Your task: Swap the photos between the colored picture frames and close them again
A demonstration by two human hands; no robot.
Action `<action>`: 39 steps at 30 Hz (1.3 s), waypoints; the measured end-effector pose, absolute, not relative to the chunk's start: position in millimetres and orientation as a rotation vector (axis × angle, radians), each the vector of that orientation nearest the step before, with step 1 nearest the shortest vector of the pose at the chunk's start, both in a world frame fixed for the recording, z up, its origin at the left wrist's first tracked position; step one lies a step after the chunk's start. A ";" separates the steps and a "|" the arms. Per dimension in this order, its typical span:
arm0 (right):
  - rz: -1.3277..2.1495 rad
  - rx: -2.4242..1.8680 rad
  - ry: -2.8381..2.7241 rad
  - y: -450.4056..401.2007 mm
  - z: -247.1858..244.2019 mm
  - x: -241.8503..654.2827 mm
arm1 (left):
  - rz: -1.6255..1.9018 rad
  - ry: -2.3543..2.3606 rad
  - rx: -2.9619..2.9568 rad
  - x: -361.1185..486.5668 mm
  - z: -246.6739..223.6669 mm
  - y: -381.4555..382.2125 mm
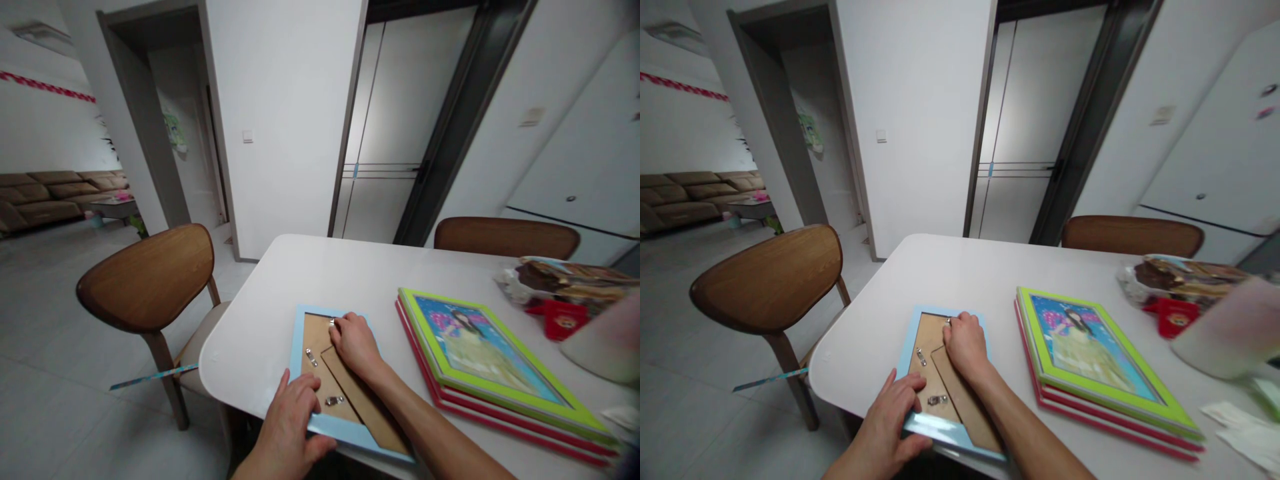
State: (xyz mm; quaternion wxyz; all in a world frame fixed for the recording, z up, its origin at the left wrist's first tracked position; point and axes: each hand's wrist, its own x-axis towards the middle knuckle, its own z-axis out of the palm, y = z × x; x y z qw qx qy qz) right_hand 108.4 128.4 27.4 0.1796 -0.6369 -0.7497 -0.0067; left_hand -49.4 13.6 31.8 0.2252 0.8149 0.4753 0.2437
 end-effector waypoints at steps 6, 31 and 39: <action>-0.030 -1.810 -2.137 133.1 22.3 110.5 | 0.648 1.313 2.238 -48.3 34.2 14.9; 0.144 -1.644 -2.183 90.0 45.1 124.6 | 0.706 1.338 2.189 -46.8 37.6 15.2; 0.289 -1.638 -2.170 65.0 53.3 130.7 | 0.863 1.294 1.999 -45.6 36.5 19.3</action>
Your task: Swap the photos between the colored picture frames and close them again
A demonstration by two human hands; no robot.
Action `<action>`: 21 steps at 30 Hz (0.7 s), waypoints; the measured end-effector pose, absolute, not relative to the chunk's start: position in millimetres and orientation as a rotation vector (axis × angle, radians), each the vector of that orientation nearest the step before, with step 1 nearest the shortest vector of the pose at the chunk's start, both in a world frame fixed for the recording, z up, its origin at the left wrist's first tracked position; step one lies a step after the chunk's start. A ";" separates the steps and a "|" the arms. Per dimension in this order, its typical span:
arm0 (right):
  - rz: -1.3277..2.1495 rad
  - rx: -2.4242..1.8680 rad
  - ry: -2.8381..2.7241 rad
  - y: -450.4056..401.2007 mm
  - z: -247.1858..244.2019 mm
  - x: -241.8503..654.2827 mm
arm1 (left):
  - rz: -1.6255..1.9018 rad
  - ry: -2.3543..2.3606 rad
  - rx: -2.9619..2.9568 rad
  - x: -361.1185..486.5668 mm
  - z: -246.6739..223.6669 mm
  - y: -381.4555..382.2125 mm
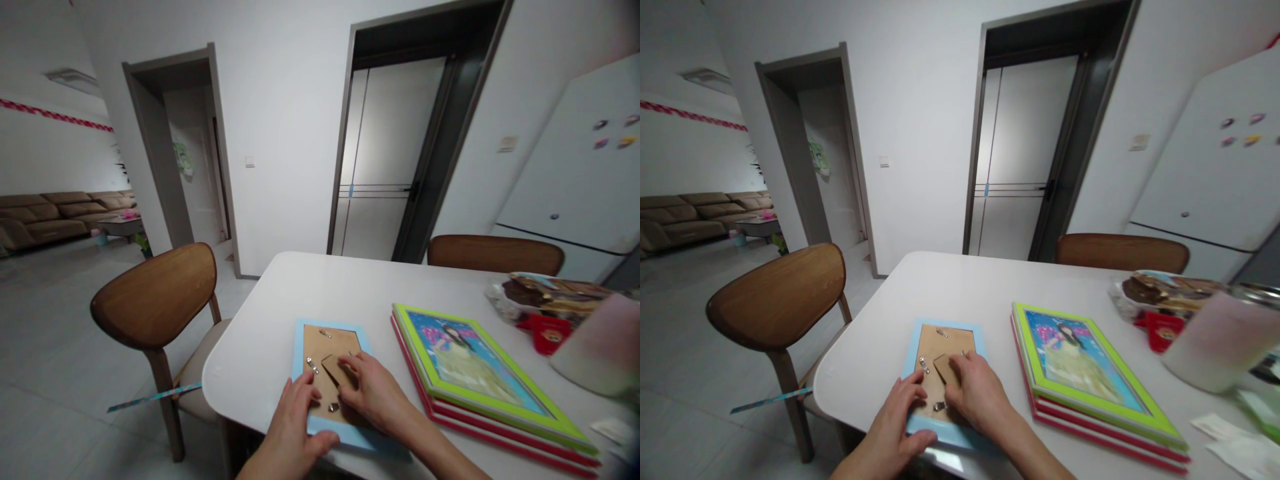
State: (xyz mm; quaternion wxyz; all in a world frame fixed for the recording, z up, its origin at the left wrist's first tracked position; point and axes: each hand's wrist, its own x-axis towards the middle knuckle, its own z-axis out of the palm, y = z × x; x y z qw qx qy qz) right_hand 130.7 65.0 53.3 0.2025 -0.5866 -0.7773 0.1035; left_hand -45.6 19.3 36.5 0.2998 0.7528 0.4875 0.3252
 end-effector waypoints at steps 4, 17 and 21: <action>0.265 -1.637 -2.143 67.6 76.6 124.2 | 1.178 1.199 1.597 -44.2 38.3 34.7; 0.156 -1.853 -2.014 68.8 40.0 160.7 | 1.187 1.374 1.144 -144.6 38.8 64.9; 0.164 -1.977 -2.015 72.6 22.6 169.3 | 1.136 1.574 1.209 -164.8 26.6 72.7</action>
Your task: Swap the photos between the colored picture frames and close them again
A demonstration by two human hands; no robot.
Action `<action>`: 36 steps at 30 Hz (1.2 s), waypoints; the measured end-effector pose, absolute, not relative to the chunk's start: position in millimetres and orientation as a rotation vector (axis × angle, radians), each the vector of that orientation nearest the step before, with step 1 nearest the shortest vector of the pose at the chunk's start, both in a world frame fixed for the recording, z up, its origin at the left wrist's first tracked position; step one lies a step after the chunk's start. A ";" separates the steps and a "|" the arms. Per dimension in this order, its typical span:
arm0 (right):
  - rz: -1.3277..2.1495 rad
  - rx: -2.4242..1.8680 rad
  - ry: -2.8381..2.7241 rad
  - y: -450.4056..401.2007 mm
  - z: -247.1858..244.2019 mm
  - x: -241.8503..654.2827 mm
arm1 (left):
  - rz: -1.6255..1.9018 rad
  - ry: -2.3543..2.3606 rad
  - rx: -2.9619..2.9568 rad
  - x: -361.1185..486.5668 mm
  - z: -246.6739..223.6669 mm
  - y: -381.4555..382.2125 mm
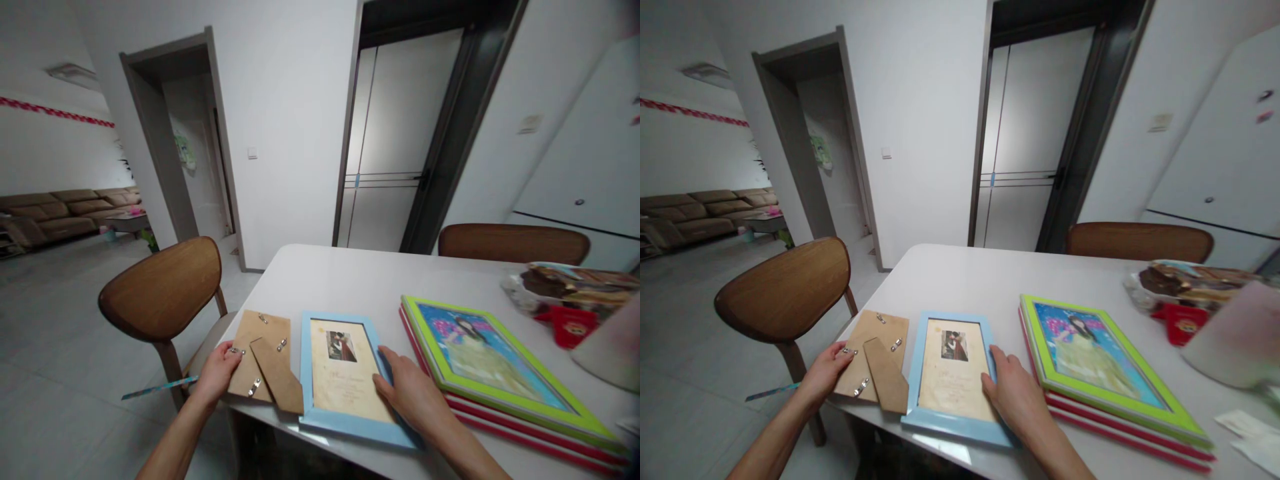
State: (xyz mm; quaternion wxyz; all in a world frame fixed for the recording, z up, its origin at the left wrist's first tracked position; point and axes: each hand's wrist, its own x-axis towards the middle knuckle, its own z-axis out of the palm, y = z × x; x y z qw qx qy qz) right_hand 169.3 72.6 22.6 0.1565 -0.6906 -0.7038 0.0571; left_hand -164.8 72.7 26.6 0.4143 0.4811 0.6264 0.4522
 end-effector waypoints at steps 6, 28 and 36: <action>0.459 -1.921 -1.780 74.4 39.0 167.0 | 1.143 1.879 1.419 -172.6 27.9 80.4; 0.441 -1.843 -1.795 65.2 39.1 174.4 | 1.423 1.785 1.867 -78.6 63.1 30.2; 0.120 -1.862 -2.031 62.8 14.6 176.3 | 1.002 2.020 2.015 -109.2 27.0 20.8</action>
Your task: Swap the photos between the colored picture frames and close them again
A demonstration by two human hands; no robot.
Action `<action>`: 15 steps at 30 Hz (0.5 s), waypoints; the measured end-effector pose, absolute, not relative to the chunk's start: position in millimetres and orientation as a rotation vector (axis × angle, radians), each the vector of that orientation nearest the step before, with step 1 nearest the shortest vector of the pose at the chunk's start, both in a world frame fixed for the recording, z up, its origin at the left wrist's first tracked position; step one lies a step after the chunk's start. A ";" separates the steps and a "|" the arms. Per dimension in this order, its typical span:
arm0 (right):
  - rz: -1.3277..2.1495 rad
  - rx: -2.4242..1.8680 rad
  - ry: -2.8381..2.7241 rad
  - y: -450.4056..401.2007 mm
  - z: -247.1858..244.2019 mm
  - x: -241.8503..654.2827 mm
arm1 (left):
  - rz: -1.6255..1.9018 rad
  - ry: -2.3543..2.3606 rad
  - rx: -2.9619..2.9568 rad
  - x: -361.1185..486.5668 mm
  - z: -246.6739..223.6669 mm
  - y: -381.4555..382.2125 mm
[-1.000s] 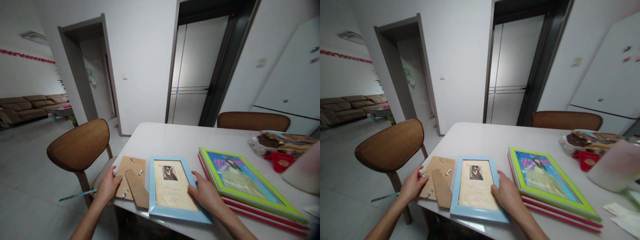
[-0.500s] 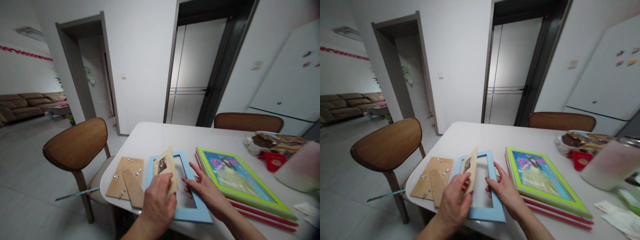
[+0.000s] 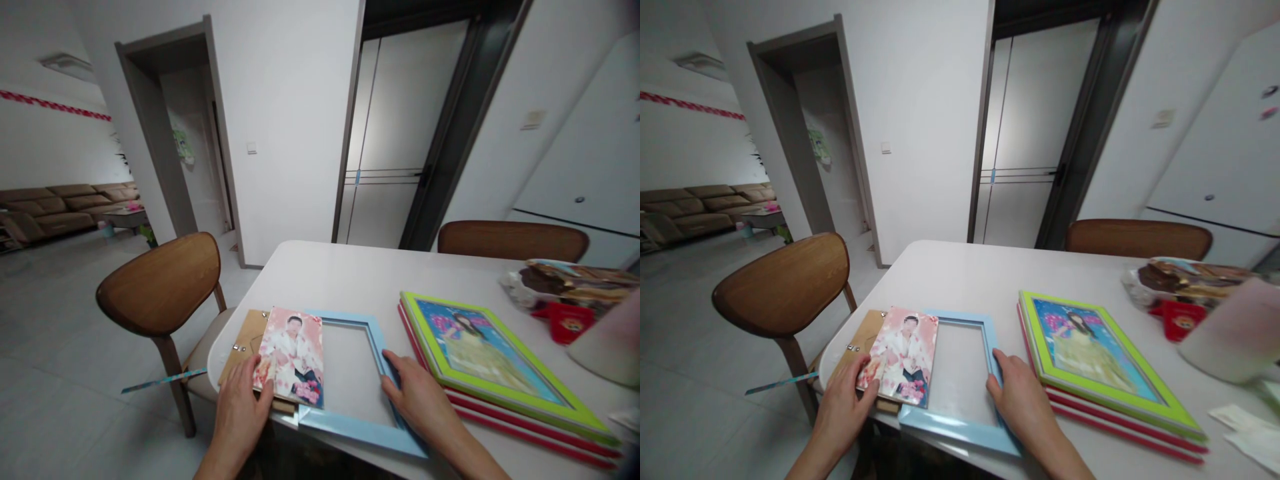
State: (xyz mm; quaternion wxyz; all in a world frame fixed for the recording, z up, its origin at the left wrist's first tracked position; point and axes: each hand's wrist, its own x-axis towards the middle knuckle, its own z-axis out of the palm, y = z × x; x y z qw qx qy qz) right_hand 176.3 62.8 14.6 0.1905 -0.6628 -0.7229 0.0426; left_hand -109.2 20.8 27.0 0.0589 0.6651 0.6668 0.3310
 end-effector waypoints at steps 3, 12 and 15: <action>0.051 -1.833 -2.032 64.0 12.1 178.6 | 0.935 2.040 2.131 -110.7 26.9 20.7; 0.735 -1.497 -1.730 63.1 29.4 119.9 | 0.940 1.730 2.299 -95.9 29.8 14.7; 1.080 -1.389 -1.502 70.8 26.5 87.5 | 0.866 1.600 2.376 -82.5 28.6 14.5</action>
